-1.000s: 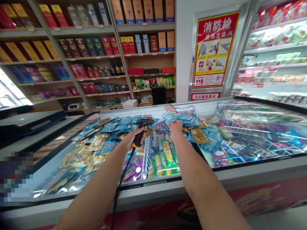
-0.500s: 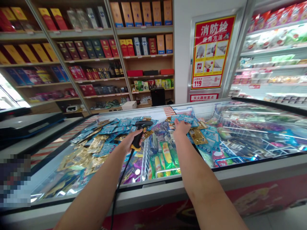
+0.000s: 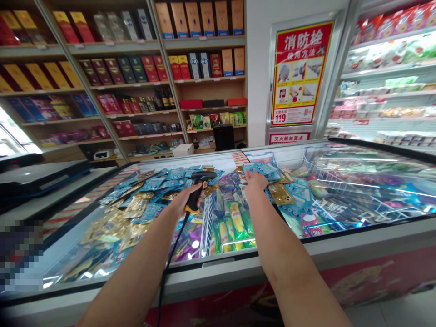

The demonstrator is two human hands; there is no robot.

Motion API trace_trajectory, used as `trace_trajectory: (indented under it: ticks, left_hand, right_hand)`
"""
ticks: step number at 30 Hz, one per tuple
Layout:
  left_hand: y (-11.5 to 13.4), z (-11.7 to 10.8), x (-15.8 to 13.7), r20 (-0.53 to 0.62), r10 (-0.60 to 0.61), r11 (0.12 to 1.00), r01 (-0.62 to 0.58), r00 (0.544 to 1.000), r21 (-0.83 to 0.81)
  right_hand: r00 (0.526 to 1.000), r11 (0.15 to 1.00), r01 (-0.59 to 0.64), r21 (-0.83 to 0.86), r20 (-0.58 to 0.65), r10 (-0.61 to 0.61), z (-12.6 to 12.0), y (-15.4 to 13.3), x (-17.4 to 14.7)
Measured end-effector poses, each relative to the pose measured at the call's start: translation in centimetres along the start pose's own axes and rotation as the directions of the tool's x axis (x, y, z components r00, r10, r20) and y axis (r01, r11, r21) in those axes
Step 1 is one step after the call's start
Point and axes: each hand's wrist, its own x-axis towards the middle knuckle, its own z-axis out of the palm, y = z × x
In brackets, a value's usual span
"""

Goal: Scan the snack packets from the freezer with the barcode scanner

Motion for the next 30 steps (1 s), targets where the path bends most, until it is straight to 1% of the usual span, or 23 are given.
trace_trajectory:
  ticks: [2,3,4,6,9,13,15,16,17,18,19,20,21,22,23,24,25,26,27,28,29,30]
  left_hand:
    - [0.0,0.0,0.0,-0.002,0.002,1.000,-0.002,1.000,0.003]
    - [0.0,0.0,0.0,-0.001,0.001,1.000,-0.001,1.000,0.005]
    - [0.0,0.0,0.0,0.000,-0.001,1.000,0.001,1.000,0.006]
    - [0.0,0.0,0.0,0.004,-0.006,1.000,0.006,1.000,0.003]
    - [0.1,0.0,0.0,0.004,-0.015,1.000,0.015,1.000,-0.007]
    - [0.3,-0.1,0.0,-0.007,-0.004,1.000,0.004,1.000,-0.029]
    - [0.4,-0.3,-0.1,-0.006,0.001,0.999,-0.001,1.000,-0.051]
    - [0.5,-0.5,0.0,-0.006,0.002,0.998,-0.002,1.000,-0.067]
    - [0.5,-0.6,0.0,-0.007,0.005,0.996,-0.006,1.000,-0.087]
    - [0.6,-0.8,0.0,-0.011,0.012,0.994,-0.013,1.000,-0.112]
    - [0.7,-0.9,0.0,-0.014,0.022,0.990,-0.024,1.000,-0.138]
    - [0.8,-1.1,0.0,-0.014,0.033,0.986,-0.035,0.999,-0.162]
    - [0.9,-1.2,0.0,-0.011,0.043,0.982,-0.044,0.999,-0.184]
    - [1.0,-1.4,0.0,-0.005,0.049,0.978,-0.049,0.999,-0.203]
    - [1.1,-1.5,0.0,0.002,0.053,0.974,-0.051,0.999,-0.220]
    - [1.1,-1.6,0.0,0.011,0.051,0.972,-0.047,0.999,-0.230]
    - [1.2,-1.6,0.0,0.018,0.048,0.970,-0.043,0.999,-0.239]
    - [1.2,-1.7,-0.1,0.023,0.045,0.969,-0.038,0.999,-0.245]
    - [1.3,-1.7,-0.1,0.028,0.044,0.968,-0.036,0.999,-0.250]
    - [1.3,-1.7,-0.1,0.030,0.046,0.967,-0.037,0.998,-0.253]
    - [1.3,-1.7,-0.1,0.031,0.050,0.967,-0.040,0.998,-0.253]
    - [1.3,-1.7,-0.1,0.029,0.056,0.967,-0.047,0.998,-0.250]
  right_hand:
    - [0.988,0.991,-0.120,0.067,-0.095,0.126,0.3,-0.2,-0.1]
    - [0.974,0.982,-0.165,0.096,-0.139,0.178,0.5,-0.4,-0.2]
    - [0.964,0.976,-0.186,0.110,-0.171,0.203,0.7,-0.5,-0.3]
    - [0.955,0.977,-0.194,0.093,-0.209,0.210,1.1,-0.8,-0.4]
    - [0.965,0.987,-0.158,0.026,-0.210,0.160,1.6,-1.0,-0.5]
    - [0.981,0.987,-0.140,-0.078,-0.149,0.127,2.4,-0.7,-1.6]
    - [0.987,0.963,-0.159,-0.216,-0.062,0.149,2.8,-0.4,-2.6]
    - [0.988,0.934,-0.148,-0.325,0.001,0.157,3.0,-0.2,-3.2]
    - [0.985,0.885,-0.102,-0.455,0.077,0.153,3.2,0.0,-3.8]
    - [0.975,0.812,-0.007,-0.583,0.175,0.134,3.3,0.3,-4.4]
    - [0.951,0.715,0.128,-0.687,0.289,0.107,3.4,0.6,-5.0]
    - [0.906,0.599,0.288,-0.747,0.415,0.082,3.5,0.9,-5.6]
    - [0.838,0.477,0.447,-0.757,0.541,0.073,3.6,1.2,-6.1]
    - [0.756,0.363,0.581,-0.728,0.648,0.090,3.7,1.4,-6.6]
    - [0.676,0.270,0.680,-0.681,0.726,0.128,3.7,1.7,-7.1]
    - [0.608,0.200,0.748,-0.633,0.774,0.179,3.8,1.9,-7.6]
    - [0.551,0.149,0.794,-0.590,0.800,0.236,3.9,2.2,-8.0]
    - [0.507,0.112,0.824,-0.556,0.810,0.294,3.9,2.4,-8.3]
    - [0.477,0.083,0.843,-0.532,0.808,0.345,4.0,2.6,-8.6]
    - [0.459,0.055,0.854,-0.518,0.798,0.389,4.0,2.7,-8.8]
    - [0.455,0.026,0.858,-0.513,0.783,0.424,4.0,2.8,-8.8]
    - [0.463,-0.004,0.856,-0.516,0.765,0.447,3.9,2.9,-8.8]
